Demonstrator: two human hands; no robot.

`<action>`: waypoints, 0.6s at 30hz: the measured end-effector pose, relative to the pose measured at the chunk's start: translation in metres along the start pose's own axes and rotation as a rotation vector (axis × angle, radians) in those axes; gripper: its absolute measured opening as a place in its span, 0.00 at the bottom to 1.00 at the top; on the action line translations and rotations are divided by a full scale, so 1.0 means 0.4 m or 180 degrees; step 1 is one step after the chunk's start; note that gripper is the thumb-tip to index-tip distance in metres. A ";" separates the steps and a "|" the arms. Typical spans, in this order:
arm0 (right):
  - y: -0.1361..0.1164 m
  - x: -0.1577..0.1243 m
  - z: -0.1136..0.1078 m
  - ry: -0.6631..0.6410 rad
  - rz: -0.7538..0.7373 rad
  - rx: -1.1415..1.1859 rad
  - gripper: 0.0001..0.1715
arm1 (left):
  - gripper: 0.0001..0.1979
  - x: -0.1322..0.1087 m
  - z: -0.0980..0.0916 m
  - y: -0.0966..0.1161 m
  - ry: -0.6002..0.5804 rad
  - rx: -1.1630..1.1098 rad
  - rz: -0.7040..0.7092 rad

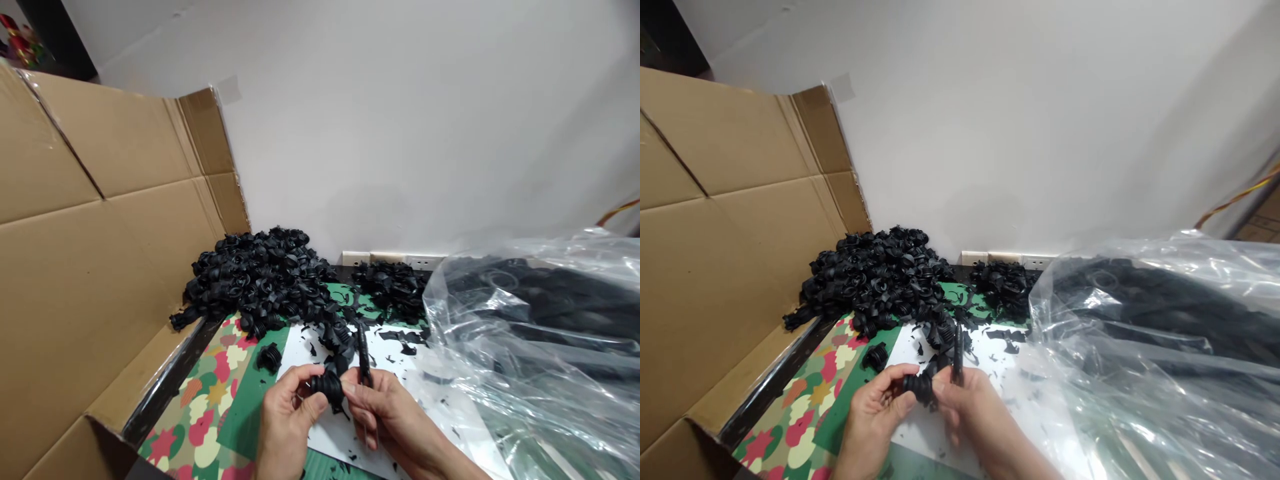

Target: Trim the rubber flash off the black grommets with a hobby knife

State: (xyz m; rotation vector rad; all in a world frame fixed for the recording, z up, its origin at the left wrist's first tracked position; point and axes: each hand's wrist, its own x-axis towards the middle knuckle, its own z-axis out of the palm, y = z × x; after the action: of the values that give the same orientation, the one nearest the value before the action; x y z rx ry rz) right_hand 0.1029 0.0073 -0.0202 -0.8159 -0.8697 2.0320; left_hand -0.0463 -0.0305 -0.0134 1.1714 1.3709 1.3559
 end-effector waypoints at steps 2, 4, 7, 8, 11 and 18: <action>0.003 0.000 -0.003 -0.0039 -0.0002 -0.0034 0.22 | 0.11 -0.002 0.002 0.003 0.0009 0.0093 0.0056; 0.005 -0.001 -0.004 -0.0073 -0.0014 -0.0088 0.21 | 0.09 -0.003 0.004 0.007 0.0057 0.0236 0.0180; 0.009 0.000 -0.005 -0.0031 -0.0080 -0.0319 0.24 | 0.07 -0.002 0.007 0.013 0.0115 0.0470 0.0425; 0.009 0.000 -0.006 0.0008 -0.0150 -0.0485 0.25 | 0.06 -0.002 0.008 0.015 0.0118 0.0541 0.0482; 0.005 -0.005 -0.008 0.0211 -0.0554 -0.1058 0.25 | 0.05 -0.002 0.004 0.020 0.0144 0.0706 0.0518; -0.037 -0.035 -0.001 0.0824 -0.1358 -0.0455 0.22 | 0.04 -0.007 -0.012 0.022 0.0256 0.0905 0.0483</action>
State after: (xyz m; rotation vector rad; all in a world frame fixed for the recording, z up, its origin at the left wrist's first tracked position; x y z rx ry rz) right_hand 0.1162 0.0029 -0.0051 -0.8635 -0.9535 1.4721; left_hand -0.0500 -0.0343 -0.0046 1.4463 1.5983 1.3557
